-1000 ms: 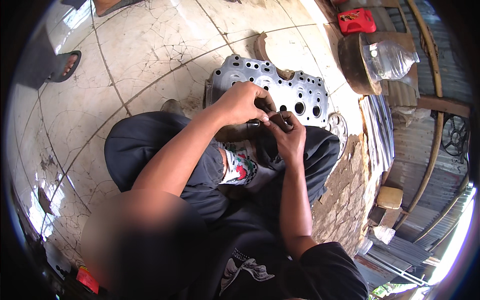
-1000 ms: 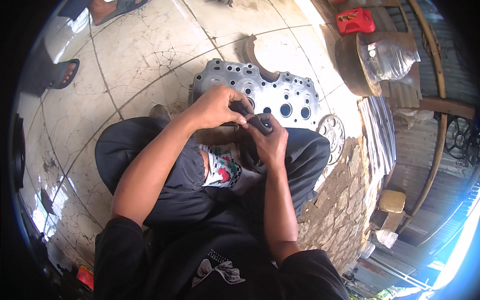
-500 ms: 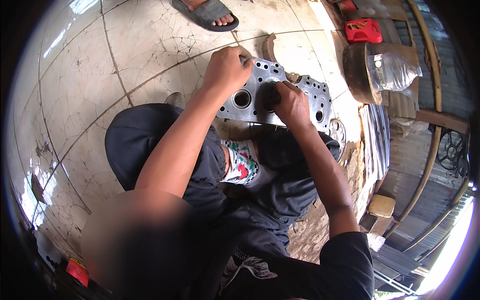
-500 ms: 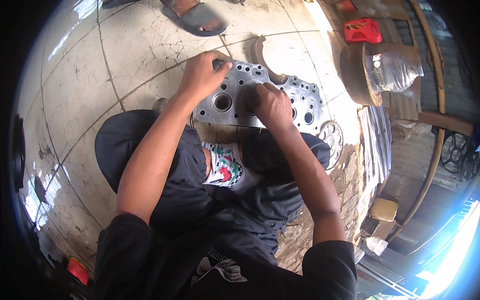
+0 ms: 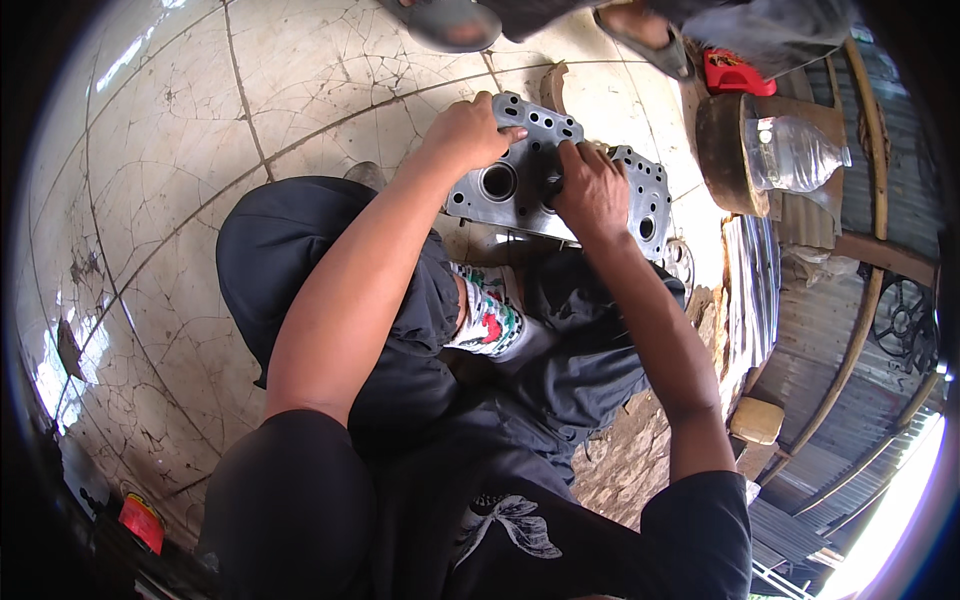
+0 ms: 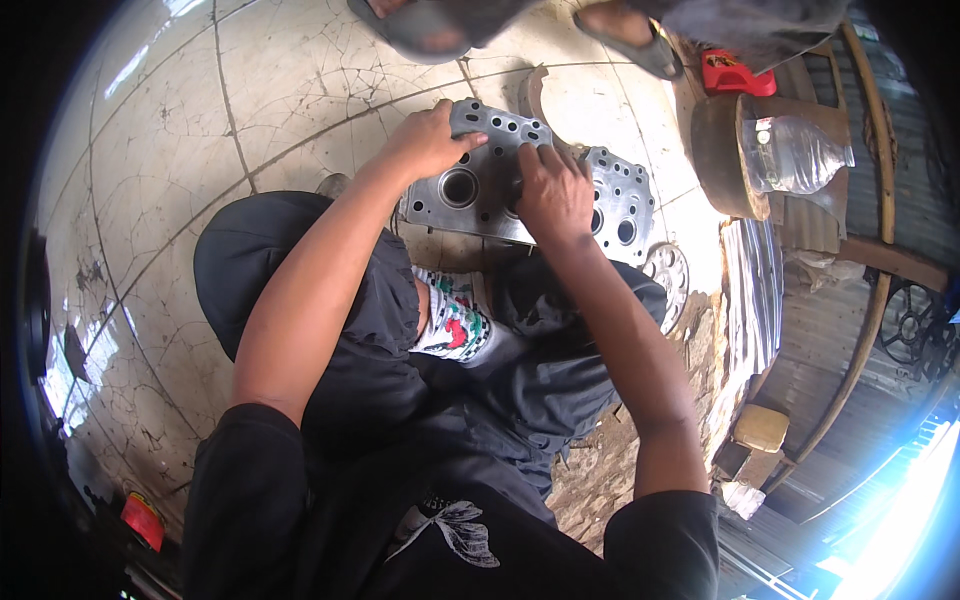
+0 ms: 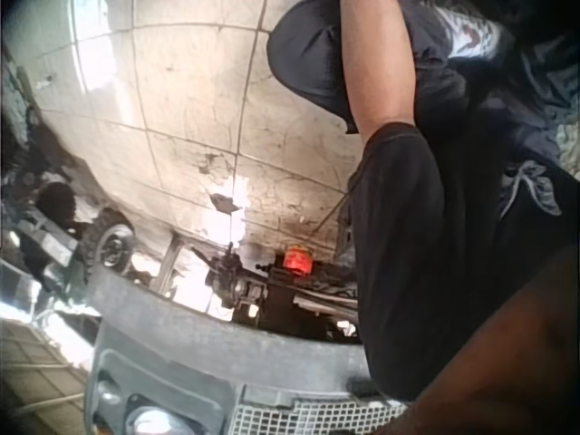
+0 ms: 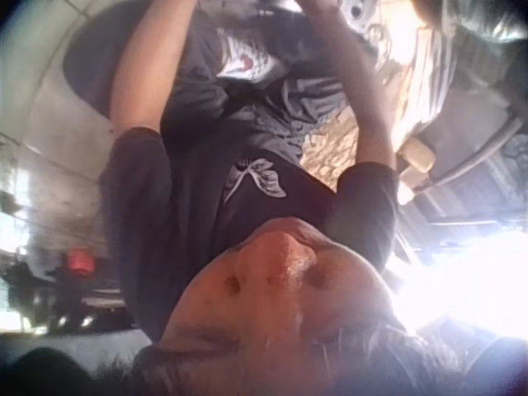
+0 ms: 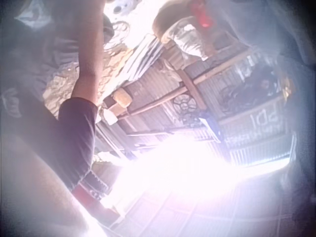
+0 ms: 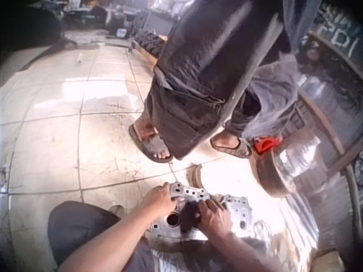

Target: The person sits on the floor and scrubs a metallic engine cylinder head with a small brush and a cloth. They repeatedly scrub the surface and wipe it down, focusing on the holes and edges of the part.

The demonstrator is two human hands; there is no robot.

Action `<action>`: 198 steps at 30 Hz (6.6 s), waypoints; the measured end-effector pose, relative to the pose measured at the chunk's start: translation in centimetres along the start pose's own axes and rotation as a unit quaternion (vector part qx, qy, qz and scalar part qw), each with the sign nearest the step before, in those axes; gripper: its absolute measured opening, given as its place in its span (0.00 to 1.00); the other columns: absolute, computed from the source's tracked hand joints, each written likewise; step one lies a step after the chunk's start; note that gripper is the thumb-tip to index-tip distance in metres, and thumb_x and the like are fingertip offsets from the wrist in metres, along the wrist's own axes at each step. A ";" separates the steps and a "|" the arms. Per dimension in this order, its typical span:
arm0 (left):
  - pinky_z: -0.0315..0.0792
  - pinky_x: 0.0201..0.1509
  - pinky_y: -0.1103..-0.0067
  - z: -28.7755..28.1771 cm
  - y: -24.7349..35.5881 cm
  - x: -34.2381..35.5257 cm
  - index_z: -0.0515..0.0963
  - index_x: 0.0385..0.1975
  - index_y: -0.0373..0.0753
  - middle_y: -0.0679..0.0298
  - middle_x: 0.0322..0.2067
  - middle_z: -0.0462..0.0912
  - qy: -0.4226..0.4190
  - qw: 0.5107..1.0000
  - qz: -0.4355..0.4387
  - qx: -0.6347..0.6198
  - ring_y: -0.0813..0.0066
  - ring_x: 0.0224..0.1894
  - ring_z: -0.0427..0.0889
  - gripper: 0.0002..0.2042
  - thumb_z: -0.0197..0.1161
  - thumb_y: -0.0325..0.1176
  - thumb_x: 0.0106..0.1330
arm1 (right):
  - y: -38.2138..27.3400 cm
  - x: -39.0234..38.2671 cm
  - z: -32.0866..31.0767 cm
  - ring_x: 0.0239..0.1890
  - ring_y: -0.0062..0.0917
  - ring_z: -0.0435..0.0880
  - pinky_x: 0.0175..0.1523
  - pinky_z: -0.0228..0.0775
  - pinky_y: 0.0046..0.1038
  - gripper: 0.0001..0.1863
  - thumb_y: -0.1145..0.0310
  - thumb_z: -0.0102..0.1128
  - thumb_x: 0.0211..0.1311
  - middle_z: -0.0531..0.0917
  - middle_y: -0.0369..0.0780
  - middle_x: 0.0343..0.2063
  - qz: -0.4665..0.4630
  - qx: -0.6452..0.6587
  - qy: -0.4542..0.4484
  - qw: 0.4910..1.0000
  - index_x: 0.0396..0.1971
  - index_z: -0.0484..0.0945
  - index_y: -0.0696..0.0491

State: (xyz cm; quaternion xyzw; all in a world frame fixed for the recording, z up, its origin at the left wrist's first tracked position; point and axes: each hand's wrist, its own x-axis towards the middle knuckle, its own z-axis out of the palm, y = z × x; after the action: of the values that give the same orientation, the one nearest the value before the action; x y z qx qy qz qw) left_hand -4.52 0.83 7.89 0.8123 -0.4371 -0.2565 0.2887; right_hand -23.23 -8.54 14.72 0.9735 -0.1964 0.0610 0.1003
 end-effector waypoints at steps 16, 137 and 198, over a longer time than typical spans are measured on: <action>0.77 0.59 0.59 -1.0 0.4 -0.7 0.69 0.61 0.23 0.38 0.49 0.85 -0.021 0.998 -0.023 -0.050 0.44 0.56 0.84 0.43 0.62 0.65 0.69 | 1.1 3.9 -1.7 0.54 0.53 0.85 0.59 0.82 0.47 0.59 0.69 0.80 0.43 0.70 0.52 0.67 -0.011 0.029 -0.218 0.975 0.78 0.56 0.42; 0.84 0.48 0.63 -0.3 0.5 -0.3 0.88 0.38 0.33 0.47 0.36 0.90 0.082 0.984 -0.104 -0.116 0.52 0.42 0.90 0.32 0.70 0.65 0.61 | -0.6 3.1 -2.0 0.50 0.47 0.89 0.53 0.85 0.45 0.63 0.59 0.83 0.39 0.70 0.44 0.69 0.025 -0.063 -0.213 0.975 0.79 0.55 0.38; 0.81 0.56 0.61 -0.8 0.2 0.2 0.87 0.44 0.35 0.47 0.43 0.89 0.025 0.988 -0.101 -0.114 0.50 0.51 0.88 0.32 0.64 0.64 0.68 | 4.5 -11.3 2.9 0.53 0.42 0.86 0.64 0.79 0.36 0.20 0.74 0.58 0.73 0.81 0.57 0.56 0.411 0.680 0.144 0.590 0.60 0.76 0.65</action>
State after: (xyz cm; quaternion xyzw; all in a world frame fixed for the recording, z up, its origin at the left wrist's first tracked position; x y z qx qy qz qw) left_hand -4.05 0.77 8.55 0.8203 -0.3129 -0.3119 0.3631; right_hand -35.15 -9.00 10.89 0.5532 -0.4600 0.3509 -0.5994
